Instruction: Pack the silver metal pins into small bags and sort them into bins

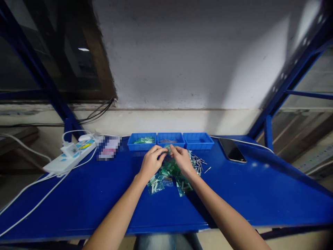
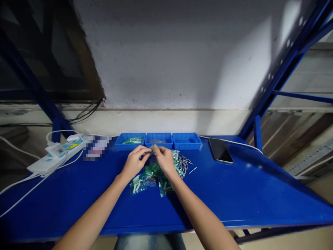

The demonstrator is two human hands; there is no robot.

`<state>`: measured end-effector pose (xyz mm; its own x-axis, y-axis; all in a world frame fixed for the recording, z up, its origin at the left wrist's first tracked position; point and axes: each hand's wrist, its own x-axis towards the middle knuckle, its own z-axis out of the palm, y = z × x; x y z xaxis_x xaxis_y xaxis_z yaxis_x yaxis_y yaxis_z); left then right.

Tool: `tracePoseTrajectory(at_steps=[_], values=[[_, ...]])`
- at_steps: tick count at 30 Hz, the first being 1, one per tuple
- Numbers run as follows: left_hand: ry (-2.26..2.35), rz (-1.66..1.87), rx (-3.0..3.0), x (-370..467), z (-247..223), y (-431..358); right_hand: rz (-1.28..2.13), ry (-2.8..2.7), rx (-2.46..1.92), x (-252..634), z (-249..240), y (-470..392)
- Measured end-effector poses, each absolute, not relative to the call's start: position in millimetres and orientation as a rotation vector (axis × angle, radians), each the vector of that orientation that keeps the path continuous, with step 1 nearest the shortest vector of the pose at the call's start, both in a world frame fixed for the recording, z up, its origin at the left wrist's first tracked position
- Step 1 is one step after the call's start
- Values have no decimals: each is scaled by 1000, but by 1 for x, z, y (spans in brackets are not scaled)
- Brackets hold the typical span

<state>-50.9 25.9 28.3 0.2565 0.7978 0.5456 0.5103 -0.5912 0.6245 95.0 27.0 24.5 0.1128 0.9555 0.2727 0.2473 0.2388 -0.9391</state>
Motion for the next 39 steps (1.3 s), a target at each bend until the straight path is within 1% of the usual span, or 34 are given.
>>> tracePoseTrajectory(at_steps=[3,9,11,14,16,20,21,22,24,26,29,31,33,39], values=[[1181,1225,2130,-47,28,25,717,-1393,-1198,96,24,28],[1218,1163,1366,-55,29,38,321,-1728,-1153,94,20,22],[1210,1127,1265,-58,29,39,224,-1862,-1122,92,19,19],[1172,1138,1311,-61,26,39,113,-1984,-1066,91,17,17],[1213,1235,1393,-64,25,41,101,-1974,-1039,92,17,17],[1658,1595,1694,-83,38,63,119,-1890,-1059,94,15,20],[1771,1638,1796,-88,44,70,121,-1884,-1075,96,15,21],[1846,1625,1897,-93,49,76,122,-1884,-1091,97,15,23],[1937,1484,2059,-99,56,82,129,-1887,-1128,103,16,25],[1955,1388,2146,-96,54,78,145,-1905,-1177,110,19,29],[1736,1268,2188,-81,35,57,143,-1969,-1277,122,22,35],[1552,1135,2105,-71,21,41,118,-1999,-1339,128,22,39],[1463,1027,2045,-65,11,32,101,-2005,-1370,130,22,40],[1338,797,2133,-69,9,36,107,-2056,-1375,118,23,33]])
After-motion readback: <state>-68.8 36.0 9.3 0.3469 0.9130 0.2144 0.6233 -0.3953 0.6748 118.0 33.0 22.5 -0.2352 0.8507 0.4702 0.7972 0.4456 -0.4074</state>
